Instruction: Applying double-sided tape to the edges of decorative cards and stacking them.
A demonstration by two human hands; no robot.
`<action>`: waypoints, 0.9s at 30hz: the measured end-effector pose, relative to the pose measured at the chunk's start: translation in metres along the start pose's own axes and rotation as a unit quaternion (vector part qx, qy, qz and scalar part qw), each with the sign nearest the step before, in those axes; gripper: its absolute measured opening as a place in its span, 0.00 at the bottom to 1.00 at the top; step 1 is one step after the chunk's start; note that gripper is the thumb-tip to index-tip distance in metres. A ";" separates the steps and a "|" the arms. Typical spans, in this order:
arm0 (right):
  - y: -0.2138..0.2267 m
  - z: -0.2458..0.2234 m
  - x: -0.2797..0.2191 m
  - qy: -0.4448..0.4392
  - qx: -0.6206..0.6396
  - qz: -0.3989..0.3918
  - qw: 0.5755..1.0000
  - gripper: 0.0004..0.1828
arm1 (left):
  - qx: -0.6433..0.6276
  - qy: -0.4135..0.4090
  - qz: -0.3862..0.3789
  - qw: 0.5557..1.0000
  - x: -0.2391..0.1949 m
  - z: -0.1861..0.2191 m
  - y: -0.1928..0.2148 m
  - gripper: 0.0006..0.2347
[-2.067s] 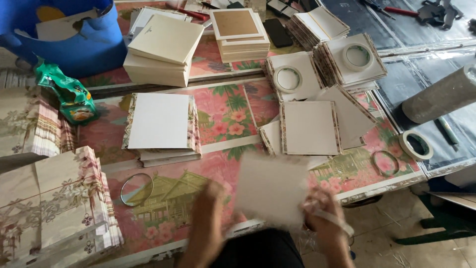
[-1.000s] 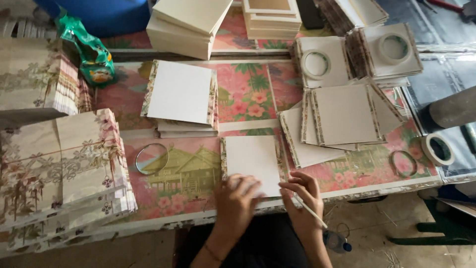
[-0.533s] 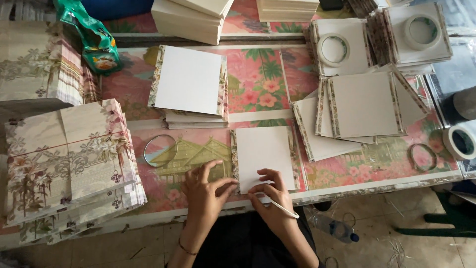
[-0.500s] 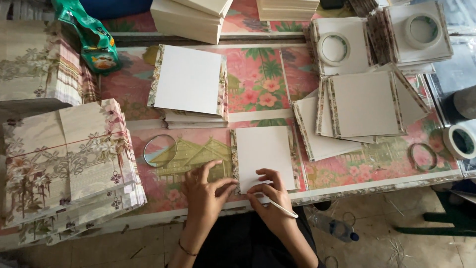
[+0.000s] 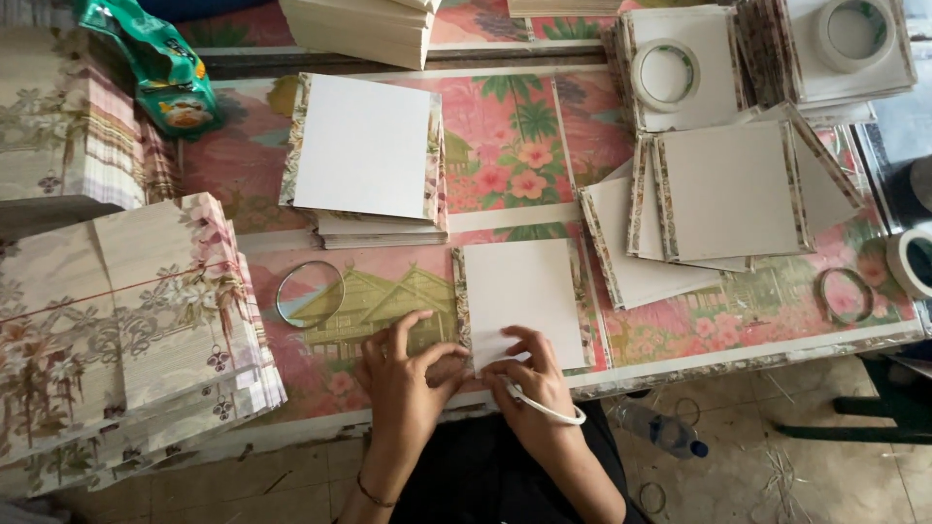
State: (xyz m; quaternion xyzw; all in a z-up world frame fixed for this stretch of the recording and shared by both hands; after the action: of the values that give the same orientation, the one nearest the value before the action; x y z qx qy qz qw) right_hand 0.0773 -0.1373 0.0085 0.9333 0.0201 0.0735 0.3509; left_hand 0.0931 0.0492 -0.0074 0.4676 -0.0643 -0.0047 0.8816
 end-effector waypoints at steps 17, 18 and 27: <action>0.119 0.081 -0.020 -0.115 -0.043 0.140 0.982 0.05 | 0.007 0.001 -0.019 1.000 0.004 -0.008 -0.006 0.11; 0.116 0.084 -0.021 -0.118 -0.040 0.144 0.982 0.04 | 0.009 -0.002 -0.015 1.000 0.004 -0.008 -0.005 0.11; 0.098 0.077 -0.017 -0.116 -0.180 0.111 0.970 0.11 | 0.008 0.012 -0.002 1.000 0.006 -0.009 -0.008 0.13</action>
State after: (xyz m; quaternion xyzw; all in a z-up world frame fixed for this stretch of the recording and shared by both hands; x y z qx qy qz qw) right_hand 0.0711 -0.2625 0.0139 0.8531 -0.1383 0.0054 0.5030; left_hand 0.1005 0.0512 -0.0183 0.4751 -0.0527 -0.0002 0.8784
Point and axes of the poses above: each hand's wrist, its own x-axis towards the middle knuckle, its own y-axis out of the back of the hand, z = x × y, the point moved 8 cm from there along x, towards the middle knuckle, and after that the axes turned 8 degrees about -y, right-handed, at the moved point
